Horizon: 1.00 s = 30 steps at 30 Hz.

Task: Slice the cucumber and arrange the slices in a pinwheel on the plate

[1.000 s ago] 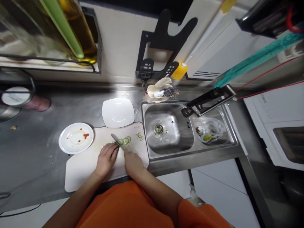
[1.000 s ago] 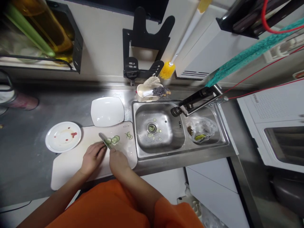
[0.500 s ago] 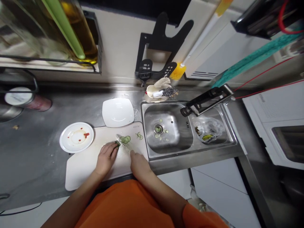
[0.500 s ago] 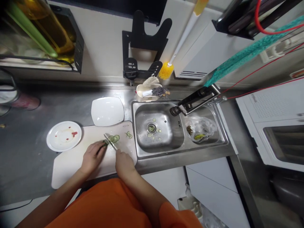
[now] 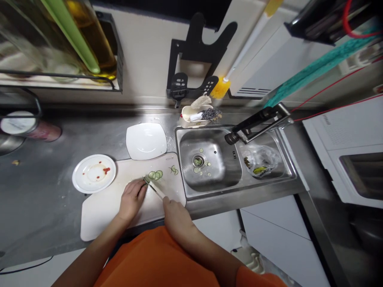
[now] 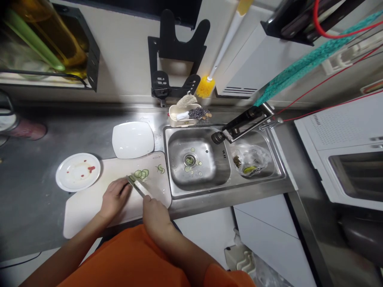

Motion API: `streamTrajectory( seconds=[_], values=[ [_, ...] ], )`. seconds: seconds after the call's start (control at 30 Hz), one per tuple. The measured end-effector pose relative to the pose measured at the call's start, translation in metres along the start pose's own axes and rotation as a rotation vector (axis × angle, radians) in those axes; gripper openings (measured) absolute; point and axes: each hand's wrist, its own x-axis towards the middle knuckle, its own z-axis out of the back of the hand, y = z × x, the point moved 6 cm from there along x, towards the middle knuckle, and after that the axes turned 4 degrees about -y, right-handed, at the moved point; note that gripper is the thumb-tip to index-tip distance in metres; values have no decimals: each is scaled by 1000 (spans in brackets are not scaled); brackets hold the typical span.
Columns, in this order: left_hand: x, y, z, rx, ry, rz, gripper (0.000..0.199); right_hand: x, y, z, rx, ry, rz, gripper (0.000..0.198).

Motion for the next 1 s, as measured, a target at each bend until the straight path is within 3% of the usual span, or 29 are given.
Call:
streamTrajectory(
  seconds=[0.57, 1.0],
  values=[
    [1, -2, 2, -2, -6, -17, 19, 7, 5, 4, 1, 15, 28, 35],
    [1, -2, 1, -17, -2, -14, 20, 40, 18, -5, 21, -106, 80, 31]
  ],
)
